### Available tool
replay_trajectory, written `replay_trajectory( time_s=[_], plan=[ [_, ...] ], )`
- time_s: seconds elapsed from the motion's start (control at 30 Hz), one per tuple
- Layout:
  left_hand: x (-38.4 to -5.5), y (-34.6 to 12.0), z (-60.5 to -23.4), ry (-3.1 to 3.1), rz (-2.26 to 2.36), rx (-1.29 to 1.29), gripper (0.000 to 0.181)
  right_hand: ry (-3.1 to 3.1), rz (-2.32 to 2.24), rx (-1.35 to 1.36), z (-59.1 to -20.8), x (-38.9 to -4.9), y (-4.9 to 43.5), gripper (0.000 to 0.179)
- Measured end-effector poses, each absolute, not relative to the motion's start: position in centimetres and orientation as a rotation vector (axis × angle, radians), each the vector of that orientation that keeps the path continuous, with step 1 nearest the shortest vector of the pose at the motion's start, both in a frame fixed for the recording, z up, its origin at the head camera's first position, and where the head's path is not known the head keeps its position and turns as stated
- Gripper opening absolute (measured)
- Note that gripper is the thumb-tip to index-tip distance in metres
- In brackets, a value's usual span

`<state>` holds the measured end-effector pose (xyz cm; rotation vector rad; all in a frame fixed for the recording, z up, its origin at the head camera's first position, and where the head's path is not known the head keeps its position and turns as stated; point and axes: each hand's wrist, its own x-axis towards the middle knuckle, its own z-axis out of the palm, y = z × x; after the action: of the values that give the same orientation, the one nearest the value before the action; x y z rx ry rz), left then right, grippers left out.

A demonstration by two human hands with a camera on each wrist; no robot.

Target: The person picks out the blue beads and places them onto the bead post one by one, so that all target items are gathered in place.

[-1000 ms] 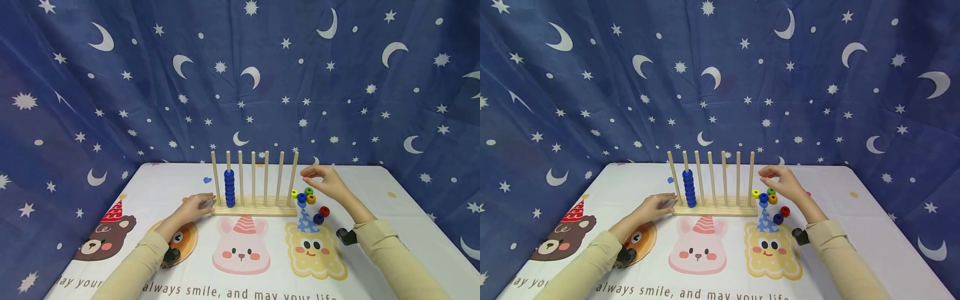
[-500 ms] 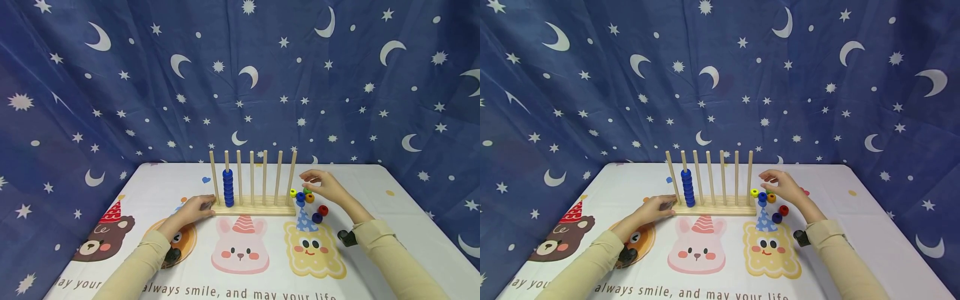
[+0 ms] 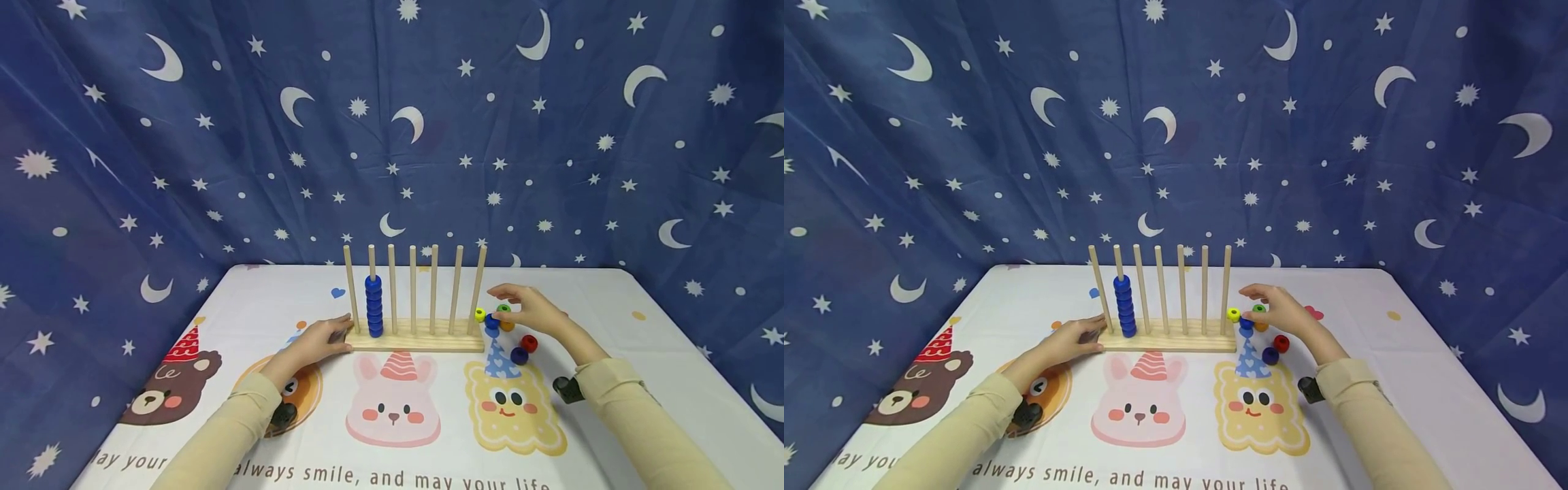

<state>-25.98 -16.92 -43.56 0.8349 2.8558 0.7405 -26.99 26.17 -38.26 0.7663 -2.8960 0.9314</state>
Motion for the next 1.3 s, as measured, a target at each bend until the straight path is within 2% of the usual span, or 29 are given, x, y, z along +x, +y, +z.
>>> replay_trajectory(
  time_s=[0.33,0.57,1.0,1.3],
  plan=[
    [-25.9,-17.0,-43.3,2.844,0.633,0.831,0.06,-3.007,0.909,0.781,-39.0,-27.1,25.7,0.046],
    [-26.2,-16.7,-42.9,2.835,0.571,0.845,0.061,-3.062,0.705,0.783,-39.5,-27.6,25.8,0.046],
    [-26.6,-16.9,-42.4,2.838,0.541,0.861,0.061,-3.028,0.627,0.739,-40.6,-29.0,25.6,0.029],
    [-26.3,-17.0,-42.8,2.829,0.553,0.838,0.061,-3.054,0.405,0.832,-41.5,-29.2,24.9,0.021]
  ],
)
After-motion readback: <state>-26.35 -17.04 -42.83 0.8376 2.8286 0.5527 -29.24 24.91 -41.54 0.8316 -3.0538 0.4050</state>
